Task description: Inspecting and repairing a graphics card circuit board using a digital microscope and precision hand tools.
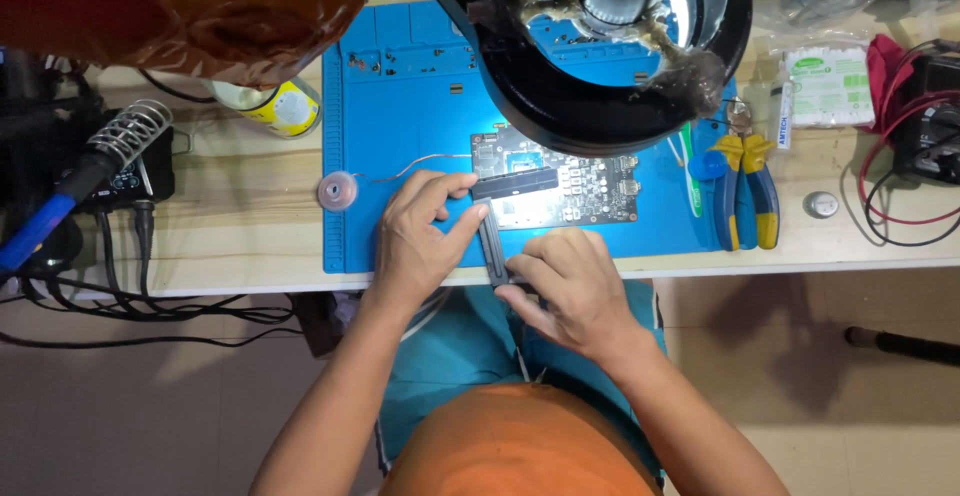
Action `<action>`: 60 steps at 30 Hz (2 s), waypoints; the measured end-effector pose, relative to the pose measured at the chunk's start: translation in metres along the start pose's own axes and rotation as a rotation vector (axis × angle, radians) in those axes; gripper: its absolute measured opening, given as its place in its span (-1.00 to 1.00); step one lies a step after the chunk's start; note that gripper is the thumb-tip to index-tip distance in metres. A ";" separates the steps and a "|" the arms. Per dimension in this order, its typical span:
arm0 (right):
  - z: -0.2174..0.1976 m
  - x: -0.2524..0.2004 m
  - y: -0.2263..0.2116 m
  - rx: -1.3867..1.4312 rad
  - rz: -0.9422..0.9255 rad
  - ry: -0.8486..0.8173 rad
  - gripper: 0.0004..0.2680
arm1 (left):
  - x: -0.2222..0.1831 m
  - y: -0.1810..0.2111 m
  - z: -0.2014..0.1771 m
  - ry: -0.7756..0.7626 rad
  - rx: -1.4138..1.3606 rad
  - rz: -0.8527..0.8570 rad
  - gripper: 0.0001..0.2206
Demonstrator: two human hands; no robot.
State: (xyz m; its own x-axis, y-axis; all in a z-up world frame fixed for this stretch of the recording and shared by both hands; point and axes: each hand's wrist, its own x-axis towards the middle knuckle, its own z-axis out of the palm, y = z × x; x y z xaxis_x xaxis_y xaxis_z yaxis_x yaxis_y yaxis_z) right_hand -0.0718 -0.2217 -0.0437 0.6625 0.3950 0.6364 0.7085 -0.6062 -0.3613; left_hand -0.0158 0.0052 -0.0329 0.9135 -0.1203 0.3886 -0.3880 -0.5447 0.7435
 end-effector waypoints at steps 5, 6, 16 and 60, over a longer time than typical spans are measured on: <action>0.001 0.001 -0.001 0.000 0.010 0.016 -0.84 | -0.001 -0.002 0.002 0.002 0.014 -0.004 -0.72; 0.002 0.001 -0.001 0.002 0.015 0.016 -0.84 | -0.001 -0.002 0.002 0.003 0.016 -0.008 -0.73; 0.005 -0.006 0.000 0.009 0.040 0.070 -0.79 | 0.001 0.005 0.000 0.018 0.004 -0.005 -0.81; -0.044 -0.021 0.076 -0.247 0.064 0.345 -0.81 | -0.001 -0.004 -0.001 0.124 -0.035 -0.019 -0.84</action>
State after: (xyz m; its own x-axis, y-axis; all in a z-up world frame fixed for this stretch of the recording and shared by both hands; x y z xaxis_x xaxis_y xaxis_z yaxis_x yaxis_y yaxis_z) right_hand -0.0424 -0.3067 -0.0553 0.5537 0.1224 0.8236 0.5610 -0.7858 -0.2604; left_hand -0.0155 0.0087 -0.0357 0.8996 -0.0055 0.4367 -0.3765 -0.5163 0.7692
